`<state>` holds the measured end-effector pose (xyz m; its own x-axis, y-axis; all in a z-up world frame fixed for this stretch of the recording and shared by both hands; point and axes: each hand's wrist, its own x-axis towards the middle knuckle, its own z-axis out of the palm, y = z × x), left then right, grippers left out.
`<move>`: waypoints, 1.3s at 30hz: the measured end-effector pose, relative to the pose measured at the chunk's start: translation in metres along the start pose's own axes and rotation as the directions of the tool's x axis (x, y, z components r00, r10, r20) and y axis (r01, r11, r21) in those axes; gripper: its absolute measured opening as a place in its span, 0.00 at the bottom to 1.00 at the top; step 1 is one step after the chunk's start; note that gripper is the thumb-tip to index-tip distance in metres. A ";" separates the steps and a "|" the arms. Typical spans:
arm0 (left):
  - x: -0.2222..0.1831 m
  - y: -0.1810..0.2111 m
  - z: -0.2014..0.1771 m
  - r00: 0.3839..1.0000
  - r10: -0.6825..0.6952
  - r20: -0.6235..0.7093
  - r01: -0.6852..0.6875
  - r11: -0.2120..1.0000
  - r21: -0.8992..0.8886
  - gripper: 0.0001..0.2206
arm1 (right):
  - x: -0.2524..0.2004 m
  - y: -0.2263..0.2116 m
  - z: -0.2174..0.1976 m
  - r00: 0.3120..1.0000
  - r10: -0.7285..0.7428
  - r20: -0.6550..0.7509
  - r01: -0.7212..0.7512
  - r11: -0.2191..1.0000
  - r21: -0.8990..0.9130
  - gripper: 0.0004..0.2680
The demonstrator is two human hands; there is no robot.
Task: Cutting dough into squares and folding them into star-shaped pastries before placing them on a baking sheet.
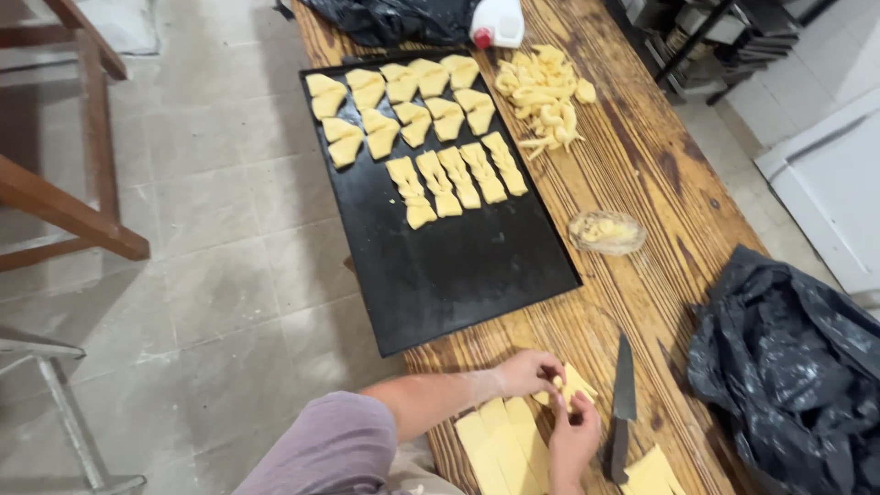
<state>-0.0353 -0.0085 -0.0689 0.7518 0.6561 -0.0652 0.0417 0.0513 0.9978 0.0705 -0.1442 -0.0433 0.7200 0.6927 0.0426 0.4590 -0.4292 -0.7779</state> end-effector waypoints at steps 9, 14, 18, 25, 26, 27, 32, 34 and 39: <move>0.015 -0.046 0.010 0.993 0.107 0.051 -0.094 0.973 -0.210 0.12 | -0.002 -0.006 0.008 0.984 -0.010 -0.176 0.001 0.999 -0.053 0.11; -0.004 -0.002 -0.005 0.990 0.121 0.069 -0.113 0.988 -0.104 0.13 | -0.014 -0.035 0.001 0.996 0.057 -0.067 -0.063 0.994 -0.090 0.08; 0.002 0.001 -0.006 0.997 -0.001 0.071 -0.005 0.997 0.073 0.09 | -0.013 -0.049 -0.027 0.964 -0.062 0.260 0.119 0.970 -0.211 0.13; 0.025 0.002 -0.015 0.954 0.159 0.252 -0.266 0.835 0.482 0.16 | -0.010 -0.005 -0.020 0.963 -0.256 0.086 0.270 0.903 -0.335 0.18; 0.027 0.004 -0.021 0.960 0.203 0.195 -0.249 0.935 0.254 0.13 | -0.007 -0.008 -0.016 0.925 -0.373 0.076 0.375 0.859 -0.348 0.16; 0.030 0.001 -0.010 0.968 0.214 0.134 -0.215 0.977 -0.008 0.13 | -0.010 0.001 -0.025 0.880 -0.471 0.070 0.459 0.801 -0.383 0.15; 0.030 0.017 -0.002 0.983 0.083 0.165 -0.102 0.989 0.111 0.13 | -0.011 -0.006 -0.034 0.877 -0.470 0.095 0.463 0.778 -0.426 0.08; 0.041 0.046 -0.009 0.885 0.300 0.357 -0.451 0.741 0.497 0.12 | 0.004 -0.012 -0.041 0.855 -0.517 0.041 0.479 0.759 -0.441 0.10; 0.027 0.088 -0.007 0.968 -0.153 0.198 -0.033 0.706 0.707 0.33 | 0.004 -0.027 -0.051 0.898 -0.428 0.103 0.436 0.832 -0.343 0.19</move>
<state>-0.0157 0.0187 0.0169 0.8520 0.4780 -0.2138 0.4700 -0.5181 0.7146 0.0872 -0.1593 0.0097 0.3960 0.8654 0.3069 0.8745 -0.2535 -0.4135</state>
